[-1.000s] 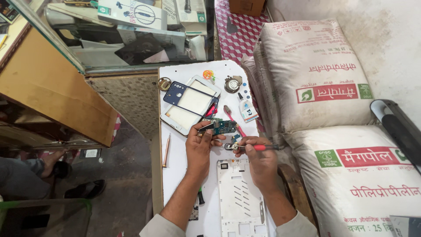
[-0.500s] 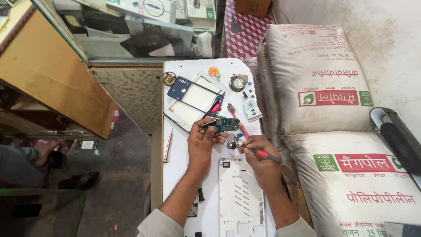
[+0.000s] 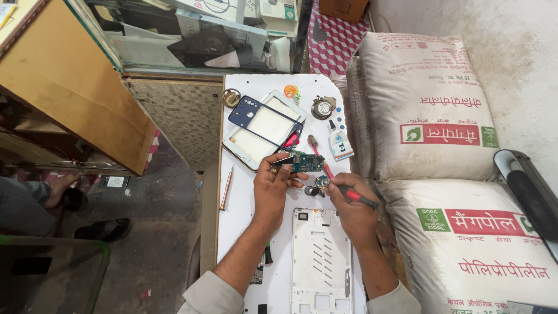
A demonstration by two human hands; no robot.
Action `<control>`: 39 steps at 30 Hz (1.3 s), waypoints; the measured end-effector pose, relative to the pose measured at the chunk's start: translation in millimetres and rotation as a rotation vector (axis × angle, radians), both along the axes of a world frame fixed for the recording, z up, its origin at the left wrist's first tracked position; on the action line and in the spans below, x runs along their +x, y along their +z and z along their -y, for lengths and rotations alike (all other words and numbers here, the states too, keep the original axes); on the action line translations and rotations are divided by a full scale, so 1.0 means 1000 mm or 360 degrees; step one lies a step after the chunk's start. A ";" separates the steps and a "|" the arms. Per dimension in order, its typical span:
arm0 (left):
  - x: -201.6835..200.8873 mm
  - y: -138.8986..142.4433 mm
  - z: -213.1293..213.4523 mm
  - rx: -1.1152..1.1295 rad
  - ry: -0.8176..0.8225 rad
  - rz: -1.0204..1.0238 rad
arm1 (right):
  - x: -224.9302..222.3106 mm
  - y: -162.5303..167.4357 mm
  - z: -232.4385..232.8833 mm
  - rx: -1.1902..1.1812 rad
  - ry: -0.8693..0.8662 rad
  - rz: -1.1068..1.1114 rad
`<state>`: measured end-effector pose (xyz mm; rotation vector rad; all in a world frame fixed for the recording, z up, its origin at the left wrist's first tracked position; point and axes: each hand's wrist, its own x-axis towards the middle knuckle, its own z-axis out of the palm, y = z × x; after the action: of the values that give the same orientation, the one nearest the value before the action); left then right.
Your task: The person sits at a small table repairing a disassembled smartphone, holding the exposed motherboard in one hand and using a red-handled screwdriver to unscrew and work on components. A phone frame, back cover, and small parts lie on the table around the work area.
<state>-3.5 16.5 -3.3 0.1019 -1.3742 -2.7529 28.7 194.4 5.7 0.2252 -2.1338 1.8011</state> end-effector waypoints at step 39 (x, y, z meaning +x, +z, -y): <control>0.026 0.048 0.045 0.0210 -0.0068 -0.0533 | -0.091 -0.002 0.105 0.0771 0.0242 0.0443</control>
<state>22.5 -28.1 44.8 -0.3688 -1.1207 -2.7291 -62.4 88.9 3.3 0.2708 -2.8028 1.4254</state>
